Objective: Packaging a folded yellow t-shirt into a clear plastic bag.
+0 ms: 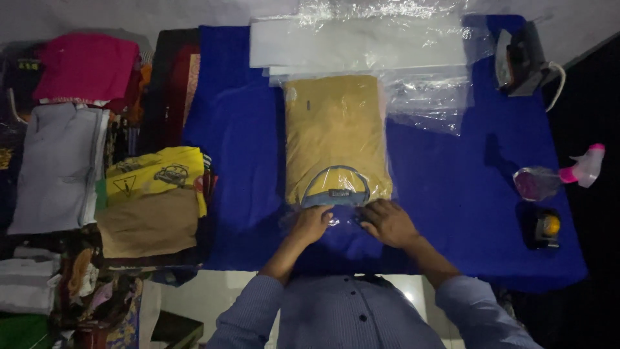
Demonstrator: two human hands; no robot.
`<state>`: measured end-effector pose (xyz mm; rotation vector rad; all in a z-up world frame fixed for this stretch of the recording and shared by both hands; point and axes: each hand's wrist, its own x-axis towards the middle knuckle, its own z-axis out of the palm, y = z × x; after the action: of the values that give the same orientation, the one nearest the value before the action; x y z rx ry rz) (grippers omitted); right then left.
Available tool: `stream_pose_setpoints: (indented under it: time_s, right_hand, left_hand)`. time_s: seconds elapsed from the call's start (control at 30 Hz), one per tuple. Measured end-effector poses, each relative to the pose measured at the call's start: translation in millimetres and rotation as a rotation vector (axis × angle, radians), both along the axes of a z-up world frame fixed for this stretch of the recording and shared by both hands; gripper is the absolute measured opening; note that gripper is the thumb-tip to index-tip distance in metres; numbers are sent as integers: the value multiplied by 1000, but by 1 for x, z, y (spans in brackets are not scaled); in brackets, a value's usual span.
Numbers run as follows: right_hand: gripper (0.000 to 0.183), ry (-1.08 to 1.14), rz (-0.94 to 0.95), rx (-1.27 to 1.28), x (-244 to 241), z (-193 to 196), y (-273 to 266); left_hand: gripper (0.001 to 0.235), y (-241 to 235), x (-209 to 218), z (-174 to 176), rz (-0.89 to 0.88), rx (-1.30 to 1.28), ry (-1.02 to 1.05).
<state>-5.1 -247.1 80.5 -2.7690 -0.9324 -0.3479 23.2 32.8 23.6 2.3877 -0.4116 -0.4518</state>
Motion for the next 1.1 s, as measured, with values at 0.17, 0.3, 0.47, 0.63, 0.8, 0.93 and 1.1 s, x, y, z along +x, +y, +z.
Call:
stream_pose_setpoints:
  time_s: [0.17, 0.3, 0.47, 0.63, 0.8, 0.93, 1.1]
  right_hand:
    - [72, 113, 84, 61, -7, 11, -9]
    - [27, 2, 94, -21, -5, 12, -8]
    - [24, 71, 27, 91, -2, 4, -12]
    - [21, 271, -108, 164, 8, 11, -12]
    - [15, -109, -44, -47, 1, 27, 22]
    - [12, -173, -12, -54, 3, 64, 56]
    - [9, -140, 10, -3, 4, 76, 62]
  left_hand:
    - [63, 7, -5, 107, -162, -12, 21]
    - [84, -4, -5, 156, -316, 264, -22]
    - [62, -16, -4, 87, -307, 389, -197]
    - [29, -20, 15, 23, -221, 348, -314]
    - [48, -16, 16, 78, -248, 335, -63]
    - [48, -20, 17, 86, -246, 294, -16]
    - [49, -19, 3, 154, -342, 265, -6]
